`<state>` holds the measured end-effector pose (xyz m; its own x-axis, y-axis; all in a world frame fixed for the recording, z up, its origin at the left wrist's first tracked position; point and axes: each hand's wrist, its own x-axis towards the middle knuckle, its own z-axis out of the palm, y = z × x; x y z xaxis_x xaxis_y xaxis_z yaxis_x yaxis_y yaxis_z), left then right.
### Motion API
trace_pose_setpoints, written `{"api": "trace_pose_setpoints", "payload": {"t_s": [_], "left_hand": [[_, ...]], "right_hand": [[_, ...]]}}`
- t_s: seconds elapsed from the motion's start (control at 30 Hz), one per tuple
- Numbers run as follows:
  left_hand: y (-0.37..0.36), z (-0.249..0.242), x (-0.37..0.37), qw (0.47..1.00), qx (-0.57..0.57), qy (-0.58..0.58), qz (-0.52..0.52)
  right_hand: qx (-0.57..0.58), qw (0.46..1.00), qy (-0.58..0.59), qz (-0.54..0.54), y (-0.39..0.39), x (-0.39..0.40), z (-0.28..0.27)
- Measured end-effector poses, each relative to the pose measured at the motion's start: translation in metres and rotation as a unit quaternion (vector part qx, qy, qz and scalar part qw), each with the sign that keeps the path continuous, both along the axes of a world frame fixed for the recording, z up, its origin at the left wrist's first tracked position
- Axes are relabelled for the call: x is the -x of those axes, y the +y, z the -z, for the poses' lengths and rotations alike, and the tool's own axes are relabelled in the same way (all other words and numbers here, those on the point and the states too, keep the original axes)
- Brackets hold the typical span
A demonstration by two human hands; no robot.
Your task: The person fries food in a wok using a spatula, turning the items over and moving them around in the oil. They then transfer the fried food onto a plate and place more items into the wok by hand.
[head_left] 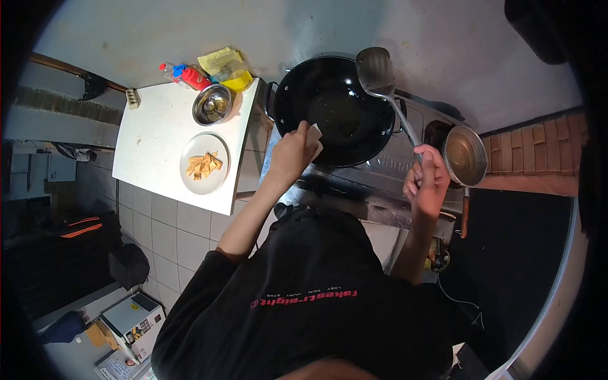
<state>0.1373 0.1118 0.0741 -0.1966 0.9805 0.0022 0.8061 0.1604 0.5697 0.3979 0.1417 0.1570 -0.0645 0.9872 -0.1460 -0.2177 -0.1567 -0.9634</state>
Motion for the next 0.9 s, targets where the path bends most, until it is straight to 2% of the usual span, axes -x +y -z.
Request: {"api": "trace_pose_setpoints", "payload": {"t_s": [0.1, 0.3, 0.43, 0.53, 0.57, 0.6, 0.67, 0.7, 0.77, 0.83, 0.9], "left_hand": [[0.010, 0.014, -0.009, 0.998, 0.058, 0.040, 0.005], [0.027, 0.029, -0.013, 0.993, 0.032, 0.116, -0.003], [0.019, 0.012, -0.007, 0.996, 0.024, 0.079, 0.016], [0.001, -0.003, 0.008, 0.998, 0.033, -0.045, 0.024], [-0.005, -0.005, 0.014, 0.998, 0.033, -0.045, 0.024], [-0.012, -0.009, 0.020, 0.992, 0.057, -0.112, 0.014], [-0.021, -0.020, 0.029, 0.958, 0.132, -0.252, -0.029], [-0.025, -0.017, 0.035, 0.958, 0.131, -0.252, -0.032], [-0.034, -0.006, 0.049, 0.904, 0.102, -0.412, -0.055], [-0.034, -0.006, 0.058, 0.903, 0.072, -0.418, -0.069], [-0.026, -0.012, 0.067, 0.891, 0.058, -0.448, -0.028]], "right_hand": [[-0.007, 1.000, 0.011, -0.015, 0.004, -0.005, 0.002], [-0.009, 1.000, 0.018, -0.013, 0.006, -0.010, 0.002], [-0.012, 1.000, 0.019, -0.014, 0.007, -0.012, 0.004], [-0.007, 1.000, 0.019, -0.005, 0.006, -0.010, 0.002], [-0.007, 1.000, 0.019, -0.005, 0.005, -0.010, 0.003], [-0.015, 1.000, 0.008, -0.010, 0.006, -0.010, 0.005], [-0.024, 1.000, -0.004, -0.019, 0.007, -0.008, 0.008], [-0.022, 0.999, -0.025, -0.024, 0.009, -0.006, 0.011], [-0.020, 0.998, -0.049, -0.032, 0.012, 0.000, 0.016], [-0.009, 0.997, -0.056, -0.046, 0.016, 0.009, 0.022], [-0.016, 0.997, -0.057, -0.058, 0.020, 0.016, 0.031]]}}
